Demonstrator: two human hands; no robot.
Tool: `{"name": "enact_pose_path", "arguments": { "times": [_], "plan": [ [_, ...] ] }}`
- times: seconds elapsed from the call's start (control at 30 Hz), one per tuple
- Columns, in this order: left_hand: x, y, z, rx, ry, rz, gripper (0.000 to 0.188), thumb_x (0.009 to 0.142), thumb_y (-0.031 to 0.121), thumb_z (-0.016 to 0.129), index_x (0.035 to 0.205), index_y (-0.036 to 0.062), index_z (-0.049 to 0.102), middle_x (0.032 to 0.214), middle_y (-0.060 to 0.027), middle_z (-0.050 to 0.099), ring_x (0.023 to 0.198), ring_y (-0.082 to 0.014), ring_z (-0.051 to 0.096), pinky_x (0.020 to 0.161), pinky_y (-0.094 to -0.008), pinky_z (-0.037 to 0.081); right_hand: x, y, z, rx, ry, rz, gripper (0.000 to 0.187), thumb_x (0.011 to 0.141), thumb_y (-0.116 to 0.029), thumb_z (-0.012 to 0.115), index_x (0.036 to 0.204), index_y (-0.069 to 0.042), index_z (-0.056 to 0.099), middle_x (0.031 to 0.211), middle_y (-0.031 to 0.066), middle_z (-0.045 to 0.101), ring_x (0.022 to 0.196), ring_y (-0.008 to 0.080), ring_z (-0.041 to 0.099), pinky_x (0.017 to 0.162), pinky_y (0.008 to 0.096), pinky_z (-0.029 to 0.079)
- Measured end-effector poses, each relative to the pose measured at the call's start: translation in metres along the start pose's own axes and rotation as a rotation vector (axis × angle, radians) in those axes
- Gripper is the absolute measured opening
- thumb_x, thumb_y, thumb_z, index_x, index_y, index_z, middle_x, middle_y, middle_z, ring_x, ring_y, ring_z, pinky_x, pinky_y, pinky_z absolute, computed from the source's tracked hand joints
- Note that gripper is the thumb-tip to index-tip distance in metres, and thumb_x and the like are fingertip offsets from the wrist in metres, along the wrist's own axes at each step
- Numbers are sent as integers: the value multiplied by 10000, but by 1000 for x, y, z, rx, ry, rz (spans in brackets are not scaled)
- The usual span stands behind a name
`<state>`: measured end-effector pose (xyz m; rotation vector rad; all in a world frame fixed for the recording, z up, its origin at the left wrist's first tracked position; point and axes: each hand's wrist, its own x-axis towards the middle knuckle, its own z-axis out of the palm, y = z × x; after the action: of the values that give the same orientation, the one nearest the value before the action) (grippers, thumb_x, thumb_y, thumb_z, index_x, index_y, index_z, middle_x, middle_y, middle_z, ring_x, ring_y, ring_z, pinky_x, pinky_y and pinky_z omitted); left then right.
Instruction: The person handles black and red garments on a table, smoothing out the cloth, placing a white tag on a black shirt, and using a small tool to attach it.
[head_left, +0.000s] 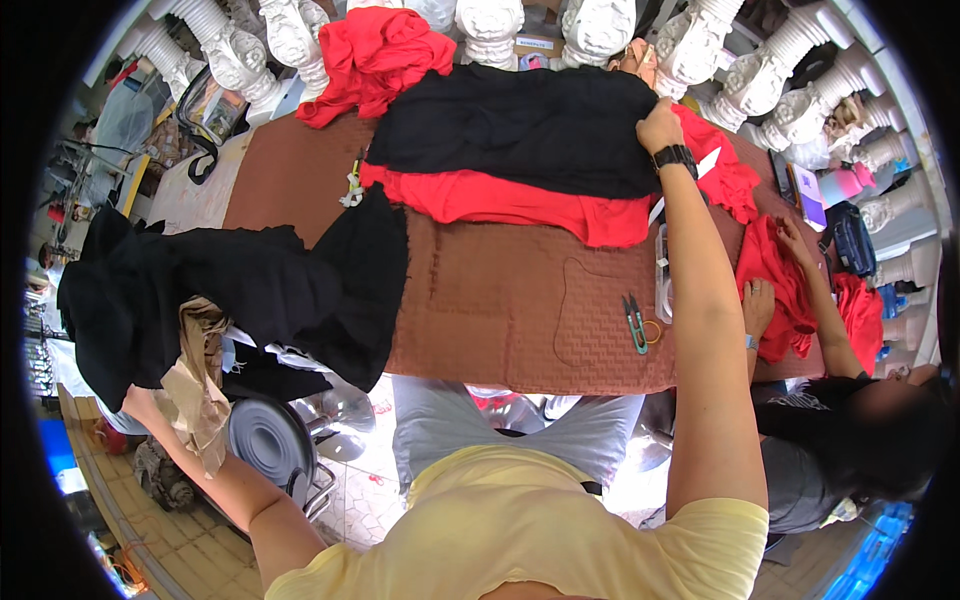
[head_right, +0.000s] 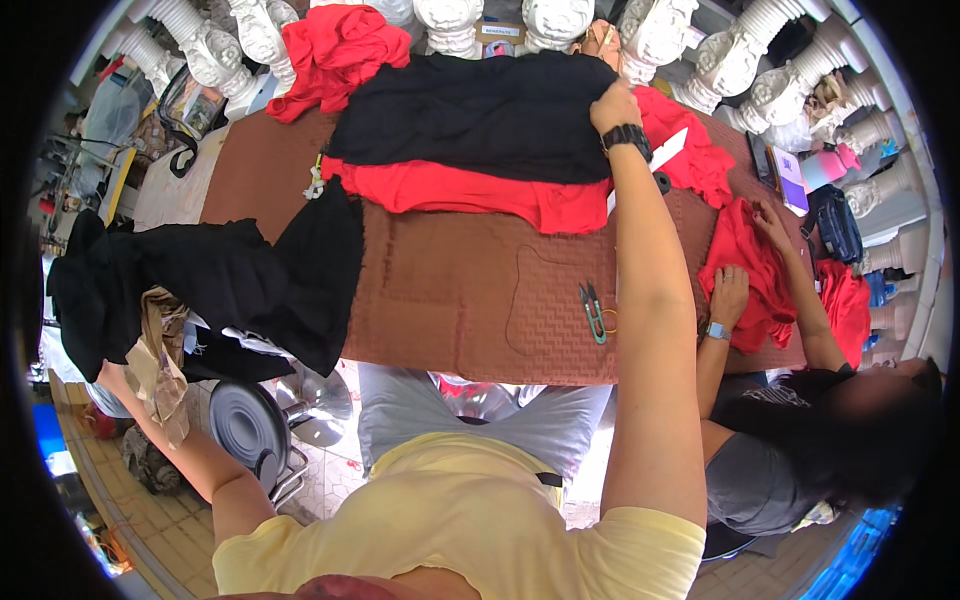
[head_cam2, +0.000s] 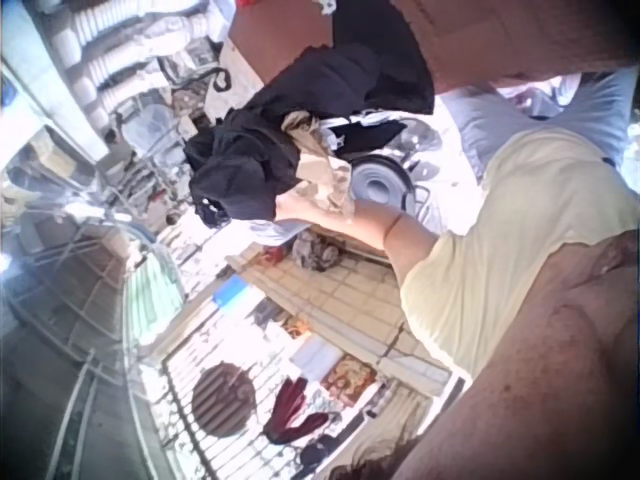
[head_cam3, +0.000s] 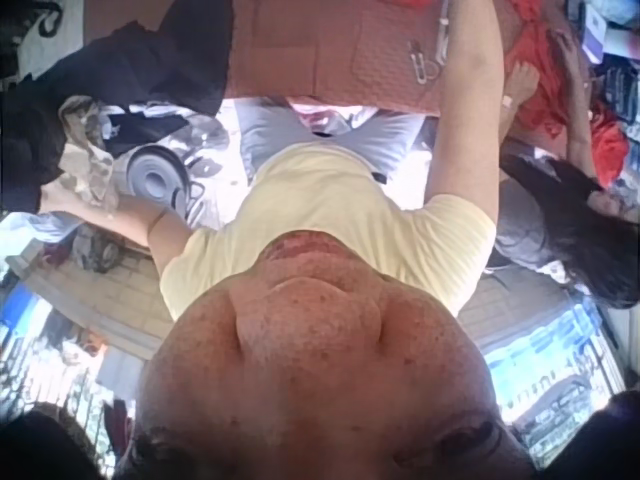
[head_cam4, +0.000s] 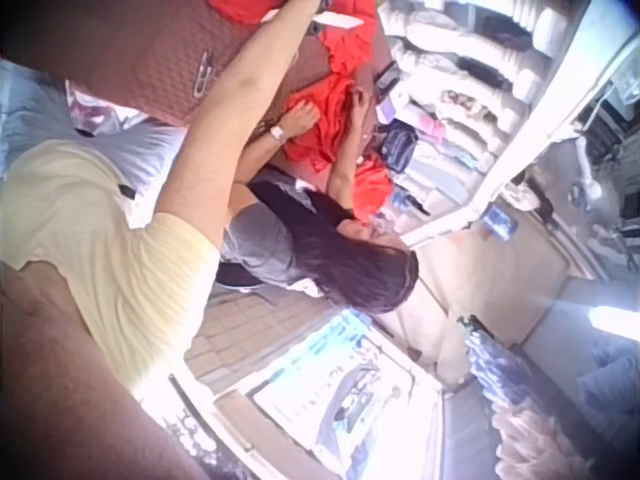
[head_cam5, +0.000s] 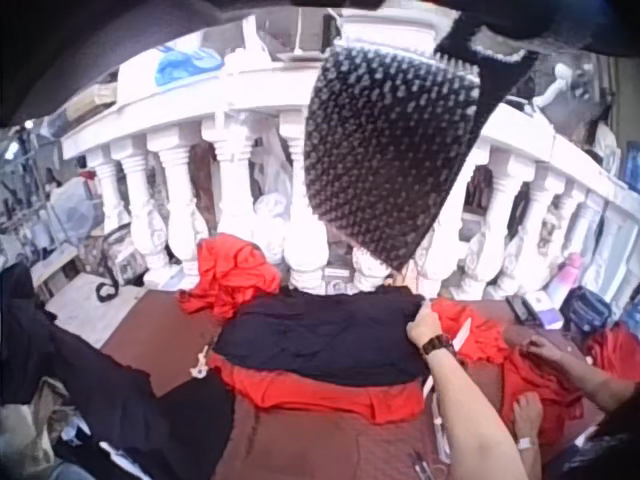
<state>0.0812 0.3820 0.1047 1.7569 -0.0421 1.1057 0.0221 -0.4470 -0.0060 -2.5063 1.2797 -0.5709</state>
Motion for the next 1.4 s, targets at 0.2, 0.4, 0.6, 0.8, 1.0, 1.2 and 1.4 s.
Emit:
{"name": "enact_pose_path", "arguments": {
  "times": [0.2, 0.4, 0.6, 0.8, 1.0, 1.2, 1.4],
  "plan": [
    [-1, 1, 14, 10, -20, -5, 354, 727, 56, 813, 1054, -6, 695, 938, -79, 740, 814, -168, 691, 744, -336, 553, 2, -26, -26, -248, 32, 22, 433, 908, -158, 615, 1318, -39, 542, 1215, 269, 656, 1138, 423, 663, 929, 522, 554],
    [-15, -8, 9, 32, -22, -33, 354, 732, 50, 807, 1061, -6, 689, 937, -75, 738, 813, -165, 688, 741, -334, 551, -55, -102, 10, 115, 104, -1058, 292, 774, -67, 764, 1060, -99, 720, 1096, 107, 658, 1004, 331, 648, 850, 416, 546],
    [-11, -10, 6, 38, -20, -34, 354, 737, 44, 801, 1068, -5, 682, 935, -72, 736, 813, -163, 686, 738, -332, 549, -27, -173, 81, 358, -172, -841, 275, 854, -170, 766, 1087, -28, 733, 1082, 174, 723, 1057, 322, 692, 904, 397, 540],
    [-7, -17, 2, 59, -12, -31, 355, 743, 39, 795, 1074, -5, 676, 933, -69, 734, 812, -160, 683, 734, -330, 547, 4, -215, 110, 117, -397, -773, 364, 800, -217, 821, 1135, -92, 755, 1033, 155, 757, 1040, 307, 718, 894, 403, 566],
    [0, -15, 7, 81, -31, -20, 355, 748, 33, 788, 1081, -4, 669, 931, -65, 731, 812, -157, 680, 731, -328, 545, 50, -255, 92, 67, 31, -433, 338, 820, -155, 689, 1143, -83, 757, 983, 201, 756, 982, 326, 724, 930, 435, 562],
    [-9, -24, -4, 102, -29, -40, 356, 754, 27, 782, 1088, -4, 662, 929, -62, 729, 811, -155, 678, 728, -326, 543, 37, -224, 89, 374, -320, -891, 559, 781, -126, 647, 1321, 9, 604, 1305, 224, 654, 1244, 348, 613, 1058, 393, 480],
    [-7, -23, 9, 86, -52, -42, 357, 759, 21, 776, 1094, -3, 656, 928, -59, 727, 810, -152, 675, 725, -323, 541, -32, -163, 30, -13, -809, -893, 436, 711, -109, 864, 1110, 0, 726, 1030, 113, 741, 1007, 236, 689, 868, 373, 538]
  ]
}}
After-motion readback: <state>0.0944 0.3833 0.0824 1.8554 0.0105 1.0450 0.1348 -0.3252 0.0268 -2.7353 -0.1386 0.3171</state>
